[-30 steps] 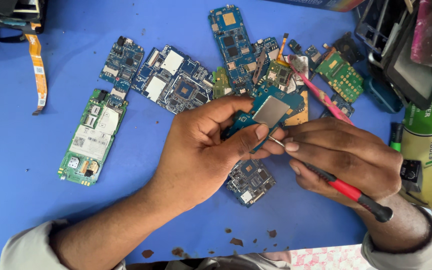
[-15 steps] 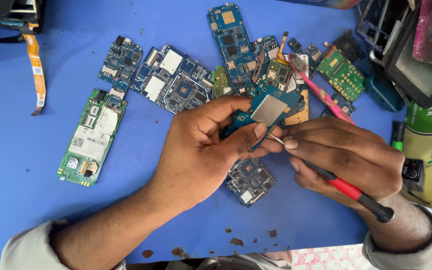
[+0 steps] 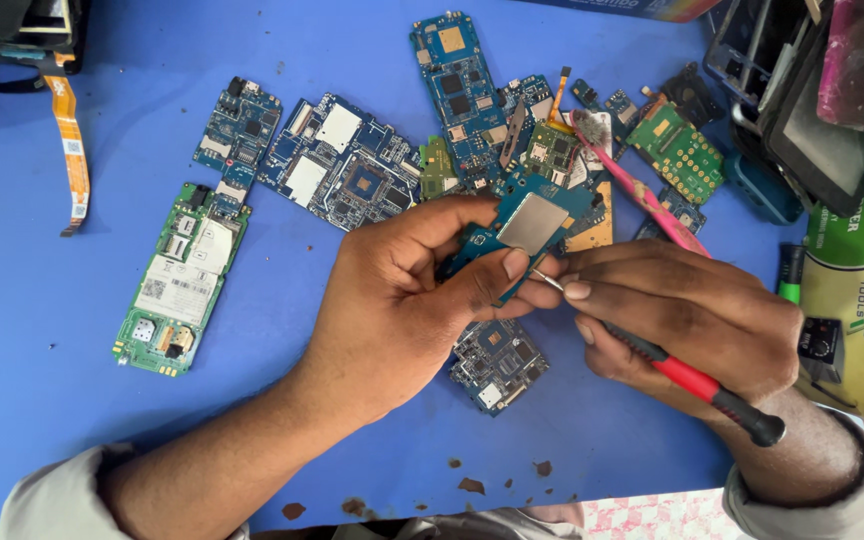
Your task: The person holds a phone motherboard in one hand and brushes its surface and connectors with a small pink brush, working over a pile of disassembled phone boards. They then pick up a red-handled screwdriver and probe or pry at components on the board.
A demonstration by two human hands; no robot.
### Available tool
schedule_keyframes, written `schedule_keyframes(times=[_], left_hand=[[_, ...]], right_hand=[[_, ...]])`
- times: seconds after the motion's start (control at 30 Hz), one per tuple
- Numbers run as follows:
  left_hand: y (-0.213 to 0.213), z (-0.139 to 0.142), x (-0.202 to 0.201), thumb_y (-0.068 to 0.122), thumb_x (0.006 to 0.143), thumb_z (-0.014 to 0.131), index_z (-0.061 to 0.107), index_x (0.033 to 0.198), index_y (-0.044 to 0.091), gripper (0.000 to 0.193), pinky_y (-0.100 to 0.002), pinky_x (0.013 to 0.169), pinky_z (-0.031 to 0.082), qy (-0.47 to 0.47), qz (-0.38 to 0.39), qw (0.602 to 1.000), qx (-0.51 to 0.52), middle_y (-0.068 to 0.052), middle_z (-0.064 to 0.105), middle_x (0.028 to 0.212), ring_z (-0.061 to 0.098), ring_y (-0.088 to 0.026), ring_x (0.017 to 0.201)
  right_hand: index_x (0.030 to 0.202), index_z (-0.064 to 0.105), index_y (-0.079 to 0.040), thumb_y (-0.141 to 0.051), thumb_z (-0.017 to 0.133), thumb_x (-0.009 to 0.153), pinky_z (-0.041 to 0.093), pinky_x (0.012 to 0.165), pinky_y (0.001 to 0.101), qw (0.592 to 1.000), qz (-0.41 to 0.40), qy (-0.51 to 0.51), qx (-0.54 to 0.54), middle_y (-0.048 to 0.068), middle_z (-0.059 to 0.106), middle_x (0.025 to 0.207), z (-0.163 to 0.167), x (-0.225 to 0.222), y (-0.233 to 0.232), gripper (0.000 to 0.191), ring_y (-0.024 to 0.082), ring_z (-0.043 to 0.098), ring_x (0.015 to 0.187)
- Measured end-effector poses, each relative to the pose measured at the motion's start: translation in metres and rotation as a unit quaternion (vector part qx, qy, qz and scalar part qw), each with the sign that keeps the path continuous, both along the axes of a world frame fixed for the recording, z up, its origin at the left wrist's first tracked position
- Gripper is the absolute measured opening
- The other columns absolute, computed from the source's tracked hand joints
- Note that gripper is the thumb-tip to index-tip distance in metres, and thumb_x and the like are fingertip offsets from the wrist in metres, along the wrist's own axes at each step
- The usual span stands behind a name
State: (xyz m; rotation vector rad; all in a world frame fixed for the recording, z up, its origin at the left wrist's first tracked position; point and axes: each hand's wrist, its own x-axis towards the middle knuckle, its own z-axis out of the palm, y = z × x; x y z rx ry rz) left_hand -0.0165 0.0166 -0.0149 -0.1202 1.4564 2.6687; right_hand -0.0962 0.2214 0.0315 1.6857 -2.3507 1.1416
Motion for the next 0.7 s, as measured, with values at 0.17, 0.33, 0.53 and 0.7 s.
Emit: schedule_keyframes(times=[0.17, 0.33, 0.53, 0.7], left_hand=[[-0.0006, -0.0005, 0.0004, 0.004, 0.104, 0.06, 0.061, 0.13, -0.007, 0.028, -0.033, 0.087, 0.069, -0.002, -0.002, 1.0, -0.009, -0.017, 0.077, 0.104, 0.078, -0.021, 0.098], [0.001, -0.0009, -0.0009, 0.002, 0.104, 0.059, 0.06, 0.131, -0.008, 0.029, -0.034, 0.09, 0.069, 0.003, 0.004, 1.0, 0.003, -0.017, 0.076, 0.107, 0.078, -0.021, 0.1], [0.0014, -0.0002, -0.0009, 0.002, 0.104, 0.06, 0.061, 0.13, -0.008, 0.028, -0.034, 0.088, 0.07, 0.001, 0.004, 1.0, -0.02, -0.018, 0.076, 0.105, 0.078, -0.022, 0.099], [0.001, 0.0001, -0.0005, 0.001, 0.103, 0.06, 0.06, 0.13, -0.009, 0.029, -0.034, 0.088, 0.07, -0.002, 0.004, 1.0, -0.015, -0.018, 0.076, 0.105, 0.078, -0.022, 0.099]], right_hand=[[0.108, 0.065, 0.005, 0.004, 0.079, 0.082, 0.063, 0.087, 0.0432, 1.0, 0.002, -0.007, -0.006, 0.019, 0.071, 0.105, -0.0008, -0.0003, -0.0015, 0.029, 0.032, 0.075, 0.101], [0.107, 0.065, 0.006, 0.005, 0.078, 0.082, 0.065, 0.087, 0.0435, 1.0, 0.004, -0.01, -0.003, 0.02, 0.071, 0.104, 0.0008, -0.0013, -0.0002, 0.028, 0.032, 0.075, 0.101], [0.106, 0.065, 0.007, 0.005, 0.078, 0.082, 0.065, 0.087, 0.0432, 1.0, 0.015, -0.011, -0.013, 0.021, 0.071, 0.103, -0.0013, -0.0022, -0.0006, 0.028, 0.033, 0.075, 0.101], [0.107, 0.065, 0.008, 0.006, 0.078, 0.082, 0.061, 0.084, 0.041, 1.0, 0.003, -0.005, -0.019, 0.022, 0.07, 0.104, -0.0018, -0.0025, 0.0001, 0.029, 0.033, 0.076, 0.099]])
